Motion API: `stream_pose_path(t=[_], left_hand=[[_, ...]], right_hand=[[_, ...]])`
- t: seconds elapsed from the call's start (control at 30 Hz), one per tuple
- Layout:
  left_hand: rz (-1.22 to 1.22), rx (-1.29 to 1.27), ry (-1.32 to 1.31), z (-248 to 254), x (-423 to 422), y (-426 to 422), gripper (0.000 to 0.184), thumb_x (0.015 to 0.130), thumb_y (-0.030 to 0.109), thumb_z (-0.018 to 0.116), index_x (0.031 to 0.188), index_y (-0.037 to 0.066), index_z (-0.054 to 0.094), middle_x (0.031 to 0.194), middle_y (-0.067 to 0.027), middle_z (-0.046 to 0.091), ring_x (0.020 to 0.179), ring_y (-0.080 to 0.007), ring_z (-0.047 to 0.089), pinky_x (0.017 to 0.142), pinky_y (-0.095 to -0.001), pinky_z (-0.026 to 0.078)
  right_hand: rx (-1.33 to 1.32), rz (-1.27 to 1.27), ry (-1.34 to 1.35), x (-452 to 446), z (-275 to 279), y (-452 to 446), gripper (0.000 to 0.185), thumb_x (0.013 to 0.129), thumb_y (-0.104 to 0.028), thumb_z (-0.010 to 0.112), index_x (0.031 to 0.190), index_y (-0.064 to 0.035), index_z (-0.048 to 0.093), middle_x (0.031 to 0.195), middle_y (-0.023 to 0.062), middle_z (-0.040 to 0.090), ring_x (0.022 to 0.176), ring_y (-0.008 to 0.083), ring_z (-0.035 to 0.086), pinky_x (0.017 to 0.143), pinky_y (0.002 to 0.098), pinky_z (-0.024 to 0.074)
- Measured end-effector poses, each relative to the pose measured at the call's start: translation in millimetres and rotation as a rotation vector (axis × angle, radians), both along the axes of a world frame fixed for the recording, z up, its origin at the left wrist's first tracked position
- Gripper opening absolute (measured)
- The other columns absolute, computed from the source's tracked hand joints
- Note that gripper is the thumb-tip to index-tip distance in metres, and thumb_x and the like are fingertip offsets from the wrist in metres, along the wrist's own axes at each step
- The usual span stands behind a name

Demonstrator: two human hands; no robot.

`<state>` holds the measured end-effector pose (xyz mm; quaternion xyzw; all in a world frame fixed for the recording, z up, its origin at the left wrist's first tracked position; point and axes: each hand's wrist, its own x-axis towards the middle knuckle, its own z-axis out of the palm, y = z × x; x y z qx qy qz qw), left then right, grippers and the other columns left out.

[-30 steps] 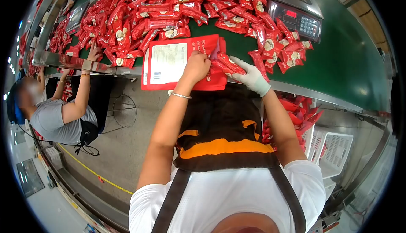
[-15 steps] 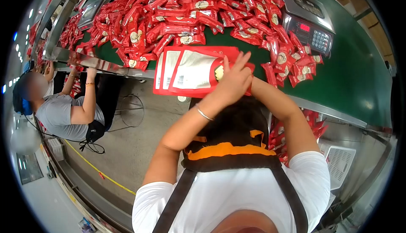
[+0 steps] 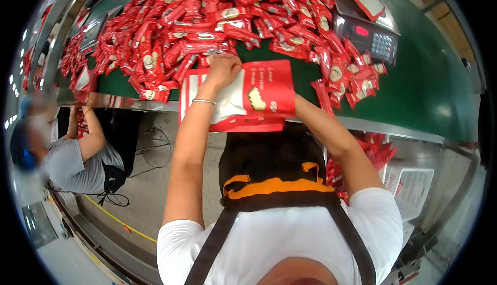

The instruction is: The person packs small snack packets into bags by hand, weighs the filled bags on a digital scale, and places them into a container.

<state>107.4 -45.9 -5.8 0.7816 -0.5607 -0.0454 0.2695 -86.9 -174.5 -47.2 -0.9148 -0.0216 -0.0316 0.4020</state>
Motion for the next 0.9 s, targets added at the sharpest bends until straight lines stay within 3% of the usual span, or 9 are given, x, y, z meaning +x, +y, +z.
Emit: stream_pose_path(t=[0.03,0.17,0.27,0.43,0.53,0.63,0.7,0.83,0.9], left_hand=[[0.065,-0.048,-0.106,0.9,-8.7,1.7,0.007,0.082,0.017,0.062,0.08,0.013,0.067,0.082,-0.0036,0.067,0.091,-0.0262,0.062,0.091,-0.0452,0.034],[0.275,-0.078,-0.104,36.3,-48.3,33.6,0.031,0.088,0.017,0.058,0.118,0.014,0.061,0.12,-0.0091,0.063,0.12,-0.0273,0.053,0.106,-0.0538,0.025],[0.287,0.025,-0.063,40.8,-91.6,51.5,0.057,0.092,0.016,0.051,0.145,0.007,0.035,0.152,-0.0127,0.036,0.143,-0.0347,0.029,0.116,-0.0561,0.006],[0.333,0.144,-0.122,9.9,-92.8,37.5,0.058,0.098,0.02,0.042,0.151,0.003,0.025,0.158,-0.0161,0.024,0.146,-0.0384,0.02,0.115,-0.0641,0.012],[0.33,0.11,-0.1,7.5,-92.2,38.8,0.058,0.098,0.017,0.041,0.151,0.002,0.025,0.158,-0.0166,0.024,0.146,-0.0384,0.021,0.115,-0.0631,0.011],[0.325,0.066,-0.069,3.3,-91.5,41.2,0.058,0.097,0.017,0.041,0.151,0.002,0.025,0.158,-0.0167,0.025,0.146,-0.0384,0.021,0.116,-0.0626,0.011],[0.309,0.038,-0.06,0.4,-90.7,43.0,0.058,0.097,0.016,0.041,0.151,0.002,0.025,0.158,-0.0169,0.025,0.146,-0.0383,0.021,0.116,-0.0624,0.01],[0.312,0.035,-0.038,0.8,-87.5,40.5,0.057,0.097,0.016,0.041,0.15,0.002,0.026,0.157,-0.0172,0.026,0.145,-0.038,0.023,0.115,-0.0631,0.01],[0.316,0.052,-0.027,0.3,-88.7,41.2,0.056,0.097,0.016,0.041,0.15,0.002,0.027,0.157,-0.0173,0.026,0.145,-0.0378,0.024,0.115,-0.0634,0.01]], right_hand=[[0.006,0.004,-0.004,3.5,-1.6,1.2,0.032,0.085,-0.026,0.063,0.106,-0.0027,0.067,0.1,0.0192,0.068,0.096,0.0351,0.064,0.083,0.0406,0.0508],[0.04,-0.016,0.001,2.2,-3.7,0.2,0.032,0.085,-0.026,0.062,0.106,-0.0026,0.067,0.1,0.0188,0.068,0.096,0.035,0.064,0.083,0.0407,0.0508],[0.059,-0.038,0.0,3.1,-4.0,1.1,0.032,0.085,-0.026,0.062,0.106,-0.0026,0.067,0.1,0.0185,0.068,0.096,0.035,0.064,0.083,0.0407,0.0508],[0.176,-0.108,0.054,-5.9,2.6,-3.7,0.031,0.085,-0.025,0.062,0.106,-0.0026,0.067,0.101,0.0181,0.068,0.096,0.035,0.064,0.083,0.0408,0.0507],[0.41,-0.544,-0.03,-55.8,46.9,-15.1,0.031,0.085,-0.025,0.062,0.106,-0.0025,0.067,0.101,0.0178,0.068,0.096,0.0349,0.064,0.082,0.0408,0.0507],[-0.262,-0.905,-0.404,-143.7,65.1,-11.7,0.039,0.081,-0.025,0.072,0.117,-0.0093,0.067,0.106,0.0144,0.064,0.097,0.0348,0.06,0.088,0.0423,0.049],[-0.533,-0.961,-0.163,-172.8,66.1,6.3,0.044,0.08,-0.025,0.073,0.121,-0.0123,0.064,0.106,0.0149,0.061,0.099,0.0343,0.057,0.087,0.043,0.0477],[-0.416,-0.817,0.066,-184.2,45.0,12.6,0.048,0.084,-0.02,0.068,0.13,-0.0163,0.059,0.11,0.0167,0.059,0.1,0.0366,0.057,0.087,0.0449,0.0483],[-0.45,-0.796,-0.043,-168.7,80.0,13.0,0.044,0.086,-0.019,0.066,0.129,-0.0143,0.059,0.109,0.0208,0.059,0.099,0.0384,0.058,0.085,0.0463,0.0492]])
